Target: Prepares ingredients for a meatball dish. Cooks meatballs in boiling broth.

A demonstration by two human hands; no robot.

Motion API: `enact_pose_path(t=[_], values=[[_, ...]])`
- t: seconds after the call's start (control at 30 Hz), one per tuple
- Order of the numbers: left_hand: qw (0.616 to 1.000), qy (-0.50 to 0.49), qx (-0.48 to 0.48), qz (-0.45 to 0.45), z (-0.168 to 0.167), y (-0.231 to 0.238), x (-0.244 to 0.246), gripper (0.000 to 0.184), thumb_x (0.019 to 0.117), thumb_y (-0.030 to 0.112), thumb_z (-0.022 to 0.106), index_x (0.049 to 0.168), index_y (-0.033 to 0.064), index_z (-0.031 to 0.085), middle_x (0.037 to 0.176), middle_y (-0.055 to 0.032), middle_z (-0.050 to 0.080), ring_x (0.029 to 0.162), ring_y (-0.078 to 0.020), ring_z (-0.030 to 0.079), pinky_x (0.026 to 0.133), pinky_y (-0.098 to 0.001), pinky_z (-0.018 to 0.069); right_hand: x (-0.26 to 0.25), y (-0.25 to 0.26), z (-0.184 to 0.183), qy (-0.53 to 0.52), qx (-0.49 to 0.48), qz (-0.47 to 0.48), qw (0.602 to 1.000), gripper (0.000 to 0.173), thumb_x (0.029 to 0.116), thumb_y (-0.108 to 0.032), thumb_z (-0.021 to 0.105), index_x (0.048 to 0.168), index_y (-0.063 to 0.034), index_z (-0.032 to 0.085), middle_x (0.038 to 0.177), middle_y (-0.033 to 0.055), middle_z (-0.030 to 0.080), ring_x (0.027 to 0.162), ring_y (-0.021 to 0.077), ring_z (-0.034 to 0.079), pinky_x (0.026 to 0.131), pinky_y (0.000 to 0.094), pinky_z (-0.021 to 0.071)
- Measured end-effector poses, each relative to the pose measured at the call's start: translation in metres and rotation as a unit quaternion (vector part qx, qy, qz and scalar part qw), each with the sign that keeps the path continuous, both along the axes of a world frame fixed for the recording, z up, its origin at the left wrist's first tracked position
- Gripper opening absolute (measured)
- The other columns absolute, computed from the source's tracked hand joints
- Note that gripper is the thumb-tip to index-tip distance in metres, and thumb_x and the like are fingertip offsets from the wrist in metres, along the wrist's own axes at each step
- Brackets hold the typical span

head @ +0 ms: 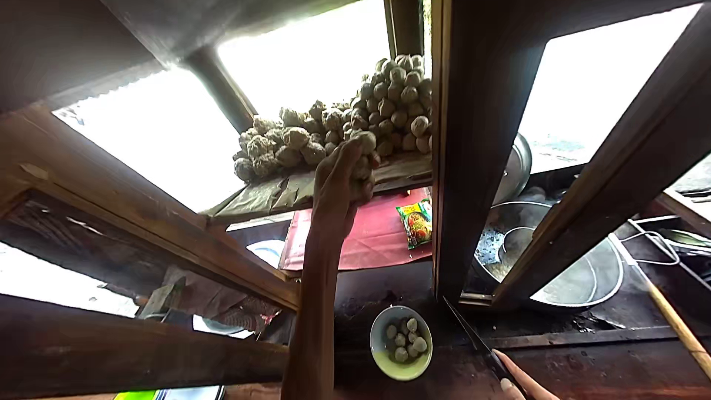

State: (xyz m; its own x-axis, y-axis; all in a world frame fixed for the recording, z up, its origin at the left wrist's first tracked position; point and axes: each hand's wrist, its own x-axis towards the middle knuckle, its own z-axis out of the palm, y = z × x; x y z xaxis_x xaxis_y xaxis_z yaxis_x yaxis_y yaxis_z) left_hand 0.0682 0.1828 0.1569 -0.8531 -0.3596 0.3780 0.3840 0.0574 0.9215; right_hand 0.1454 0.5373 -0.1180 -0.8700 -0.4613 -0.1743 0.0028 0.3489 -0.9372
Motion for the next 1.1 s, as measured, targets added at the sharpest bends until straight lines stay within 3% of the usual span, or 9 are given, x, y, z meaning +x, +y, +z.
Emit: enact_pose_path(t=[0.13, 0.23, 0.33, 0.47, 0.53, 0.63, 0.7, 0.87, 1.1], values=[[0.971, -0.054, 0.229, -0.048, -0.065, 0.020, 0.072, 0.039, 0.1090, 0.029, 0.032, 0.102, 0.0123, 0.066, 0.078, 0.0018, 0.064, 0.051, 0.0004, 0.052, 0.046, -0.0119, 0.0440, 0.004, -0.007, 0.014, -0.015, -0.044, 0.025, 0.999, 0.046, 0.1046, -0.016, 0.052, 0.147, 0.0016, 0.051, 0.117, 0.0121, 0.071, 0.076, 0.0005, 0.064, 0.071, 0.0204, 0.0549], [0.942, -0.088, 0.320, -0.043, -0.127, 0.032, 0.106, 0.038, 0.1075, 0.017, 0.030, 0.113, 0.0041, 0.066, 0.095, -0.0071, 0.072, 0.055, -0.0010, 0.055, 0.049, -0.0130, 0.0454, 0.005, -0.017, 0.025, -0.003, -0.075, 0.041, 0.996, 0.046, 0.1035, -0.015, 0.052, 0.146, 0.0014, 0.052, 0.093, 0.0029, 0.071, 0.064, -0.0008, 0.058, 0.059, 0.0180, 0.0515], [0.930, -0.086, 0.354, -0.047, -0.186, 0.041, 0.126, 0.036, 0.1048, 0.017, 0.043, 0.135, 0.0042, 0.058, 0.107, -0.0082, 0.072, 0.061, -0.0014, 0.058, 0.051, -0.0134, 0.0463, 0.007, -0.029, 0.039, 0.015, -0.116, 0.060, 0.991, 0.046, 0.1023, -0.014, 0.053, 0.146, -0.0003, 0.053, 0.087, -0.0019, 0.070, 0.061, -0.0016, 0.057, 0.055, 0.0162, 0.0505], [0.947, -0.093, 0.307, -0.006, -0.236, 0.053, 0.138, 0.042, 0.1052, 0.016, 0.051, 0.145, 0.0018, 0.051, 0.114, -0.0068, 0.069, 0.065, -0.0006, 0.056, 0.055, -0.0143, 0.0463, 0.006, -0.042, 0.048, 0.129, -0.112, 0.106, 0.980, 0.045, 0.1014, -0.016, 0.056, 0.145, -0.0047, 0.058, 0.105, 0.0016, 0.074, 0.074, -0.0035, 0.063, 0.069, 0.0141, 0.0549], [0.953, -0.103, 0.283, 0.006, -0.249, 0.059, 0.141, 0.041, 0.1049, 0.015, 0.051, 0.142, -0.0011, 0.053, 0.112, -0.0050, 0.069, 0.063, 0.0005, 0.054, 0.054, -0.0140, 0.0447, 0.005, -0.045, 0.047, 0.183, -0.077, 0.121, 0.973, 0.045, 0.1015, -0.019, 0.056, 0.145, -0.0089, 0.059, 0.114, 0.0029, 0.075, 0.082, -0.0034, 0.066, 0.076, 0.0146, 0.0557], [0.956, -0.118, 0.269, 0.016, -0.254, 0.065, 0.141, 0.035, 0.1047, 0.013, 0.051, 0.135, -0.0023, 0.059, 0.098, -0.0009, 0.069, 0.060, 0.0017, 0.050, 0.052, -0.0136, 0.0431, 0.006, -0.046, 0.043, 0.218, -0.026, 0.130, 0.967, 0.045, 0.1012, -0.023, 0.056, 0.145, -0.0144, 0.060, 0.112, 0.0028, 0.075, 0.082, -0.0013, 0.066, 0.076, 0.0163, 0.0549], [0.956, -0.129, 0.261, 0.018, -0.255, 0.066, 0.141, 0.033, 0.1047, 0.013, 0.052, 0.132, -0.0021, 0.062, 0.099, -0.0023, 0.069, 0.060, 0.0015, 0.050, 0.052, -0.0139, 0.0420, 0.007, -0.045, 0.041, 0.226, -0.006, 0.134, 0.965, 0.045, 0.1011, -0.024, 0.055, 0.145, -0.0162, 0.061, 0.110, 0.0029, 0.076, 0.082, 0.0003, 0.067, 0.075, 0.0174, 0.0551], [0.965, -0.151, 0.210, 0.040, -0.262, 0.068, 0.138, 0.026, 0.1039, 0.011, 0.052, 0.121, -0.0010, 0.068, 0.088, 0.0032, 0.069, 0.061, 0.0028, 0.051, 0.055, -0.0137, 0.0433, 0.011, -0.046, 0.034, 0.242, 0.020, 0.115, 0.963, 0.045, 0.0994, -0.022, 0.055, 0.144, -0.0162, 0.062, 0.097, 0.0044, 0.075, 0.073, 0.0034, 0.065, 0.068, 0.0187, 0.0536], [0.963, -0.191, 0.187, 0.043, -0.273, 0.081, 0.136, 0.025, 0.1032, 0.010, 0.052, 0.117, 0.0003, 0.071, 0.089, 0.0038, 0.071, 0.065, 0.0029, 0.056, 0.060, -0.0145, 0.0466, 0.014, -0.057, 0.015, 0.218, 0.018, 0.108, 0.970, 0.045, 0.1003, -0.022, 0.055, 0.144, -0.0134, 0.061, 0.105, 0.0041, 0.076, 0.078, 0.0022, 0.067, 0.074, 0.0188, 0.0553]])
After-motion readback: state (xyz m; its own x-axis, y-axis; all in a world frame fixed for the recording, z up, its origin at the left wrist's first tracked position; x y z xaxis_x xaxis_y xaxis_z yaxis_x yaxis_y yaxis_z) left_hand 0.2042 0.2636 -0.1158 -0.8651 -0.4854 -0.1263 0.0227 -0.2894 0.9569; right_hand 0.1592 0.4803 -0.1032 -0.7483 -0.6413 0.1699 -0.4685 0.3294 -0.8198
